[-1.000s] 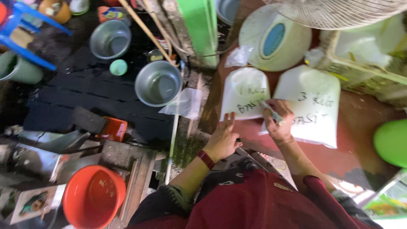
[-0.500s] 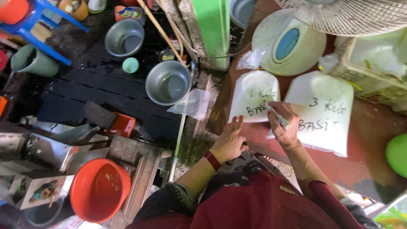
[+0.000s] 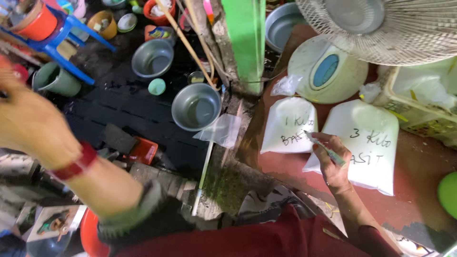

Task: The person pours a white liquid from a pink pitcher into plastic bags, ties each bag with a yellow rubber band, and labels them with a marker. The process is repeated for multiple bags, which are then placed on a table.

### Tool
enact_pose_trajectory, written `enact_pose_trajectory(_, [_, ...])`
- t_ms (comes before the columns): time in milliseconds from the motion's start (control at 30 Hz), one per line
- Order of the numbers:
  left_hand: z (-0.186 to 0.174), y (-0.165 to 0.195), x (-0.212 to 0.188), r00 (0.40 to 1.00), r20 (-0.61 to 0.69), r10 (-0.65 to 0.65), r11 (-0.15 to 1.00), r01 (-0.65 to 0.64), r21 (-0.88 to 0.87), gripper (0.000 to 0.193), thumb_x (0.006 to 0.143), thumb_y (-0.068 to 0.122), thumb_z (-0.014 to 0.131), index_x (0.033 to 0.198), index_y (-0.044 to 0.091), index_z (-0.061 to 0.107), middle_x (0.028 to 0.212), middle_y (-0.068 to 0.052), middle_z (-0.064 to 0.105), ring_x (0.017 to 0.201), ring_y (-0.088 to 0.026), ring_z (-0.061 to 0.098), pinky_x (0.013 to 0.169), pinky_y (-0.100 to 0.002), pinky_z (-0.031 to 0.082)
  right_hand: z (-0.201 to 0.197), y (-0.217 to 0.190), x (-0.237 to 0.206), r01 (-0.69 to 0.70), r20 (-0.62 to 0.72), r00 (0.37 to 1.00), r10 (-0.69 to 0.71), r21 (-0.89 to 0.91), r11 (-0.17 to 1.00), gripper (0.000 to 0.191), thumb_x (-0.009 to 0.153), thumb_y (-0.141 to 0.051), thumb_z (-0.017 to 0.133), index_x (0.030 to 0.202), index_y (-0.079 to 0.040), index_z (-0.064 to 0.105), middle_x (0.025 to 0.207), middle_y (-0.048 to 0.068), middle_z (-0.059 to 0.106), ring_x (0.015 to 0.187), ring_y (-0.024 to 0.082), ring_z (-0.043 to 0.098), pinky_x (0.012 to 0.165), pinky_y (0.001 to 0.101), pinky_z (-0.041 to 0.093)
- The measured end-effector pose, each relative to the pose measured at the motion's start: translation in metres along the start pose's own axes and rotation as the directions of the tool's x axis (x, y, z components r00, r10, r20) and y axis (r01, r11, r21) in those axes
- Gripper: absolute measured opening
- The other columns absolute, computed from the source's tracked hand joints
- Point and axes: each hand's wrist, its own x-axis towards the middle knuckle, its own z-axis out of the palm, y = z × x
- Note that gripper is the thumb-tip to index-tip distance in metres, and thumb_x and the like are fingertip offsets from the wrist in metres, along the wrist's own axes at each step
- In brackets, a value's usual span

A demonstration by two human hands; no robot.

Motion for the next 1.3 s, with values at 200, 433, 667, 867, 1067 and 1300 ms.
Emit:
enact_pose_trajectory(200, [0.019, 0.152, -0.161, 0.497, 0.793, 0.352, 0.728, 0.387, -0.565, 0.006, 0.092, 0.005, 0.076, 0.095, 0.004, 0.082, 0.078, -0.009, 0.074, 0.071, -0.012, 0.064, 0.065, -0.03, 0.051, -0.019, -0.043, 0.008, 0.003, 0.078, 0.996, -0.033, 0.348, 0.937, 0.037, 0.097, -0.02, 0.059, 0.123, 0.004, 0.069, 0.115, 0.015, 0.074, 0.102, 0.019, 0.065, 0.092, 0.0305, 0.05])
enact_pose_trajectory(433, [0.027, 0.201, -0.227, 0.464, 0.701, 0.542, 0.524, 0.465, -0.713, 0.022, 0.09, 0.016, 0.079, 0.107, 0.003, 0.077, 0.097, -0.009, 0.08, 0.08, -0.012, 0.075, 0.07, -0.027, 0.058, -0.025, -0.09, 0.013, -0.007, 0.178, 0.983, -0.036, 0.24, 0.971, 0.04, 0.088, -0.019, 0.061, 0.121, 0.002, 0.07, 0.11, 0.015, 0.073, 0.09, 0.02, 0.065, 0.081, 0.0315, 0.054])
enact_pose_trajectory(667, [0.032, 0.205, -0.245, 0.25, 0.781, 0.573, 0.695, 0.357, -0.624, 0.025, 0.087, 0.025, 0.08, 0.105, 0.008, 0.078, 0.085, -0.011, 0.077, 0.068, -0.019, 0.072, 0.062, -0.031, 0.053, -0.04, -0.072, 0.021, 0.242, 0.252, 0.927, -0.278, 0.164, 0.956, 0.034, 0.085, -0.01, 0.064, 0.116, 0.002, 0.07, 0.11, 0.017, 0.073, 0.098, 0.026, 0.071, 0.089, 0.0361, 0.058])
enact_pose_trajectory(867, [0.037, 0.195, -0.281, 0.16, 0.692, 0.703, 0.616, 0.349, -0.706, 0.024, 0.088, 0.028, 0.078, 0.103, 0.011, 0.08, 0.086, -0.009, 0.078, 0.068, -0.016, 0.072, 0.06, -0.029, 0.055, -0.058, -0.049, 0.003, 0.433, 0.429, 0.808, -0.404, 0.033, 0.901, 0.035, 0.084, -0.008, 0.066, 0.117, 0.0, 0.072, 0.111, 0.016, 0.074, 0.104, 0.03, 0.07, 0.093, 0.0393, 0.057])
enact_pose_trajectory(1067, [0.03, 0.204, -0.324, -0.337, 0.653, 0.679, 0.719, 0.484, -0.498, 0.026, 0.088, 0.031, 0.077, 0.104, 0.012, 0.083, 0.078, -0.006, 0.08, 0.055, -0.016, 0.057, 0.051, -0.034, 0.047, -0.073, -0.014, -0.032, -0.44, 0.55, 0.822, 0.15, 0.443, 0.781, 0.039, 0.086, -0.018, 0.055, 0.109, 0.008, 0.074, 0.091, 0.014, 0.074, 0.08, 0.019, 0.069, 0.072, 0.0322, 0.056])
enact_pose_trajectory(1300, [0.006, 0.237, -0.371, 0.002, 0.581, 0.814, 0.539, 0.37, -0.757, 0.016, 0.087, 0.013, 0.079, 0.101, 0.005, 0.082, 0.082, -0.011, 0.075, 0.067, -0.019, 0.07, 0.061, -0.034, 0.055, -0.069, 0.024, -0.081, -0.546, 0.26, 0.799, 0.541, 0.691, 0.474, 0.032, 0.08, -0.014, 0.048, 0.09, 0.008, 0.07, 0.071, 0.019, 0.07, 0.05, 0.02, 0.06, 0.045, 0.0307, 0.049])
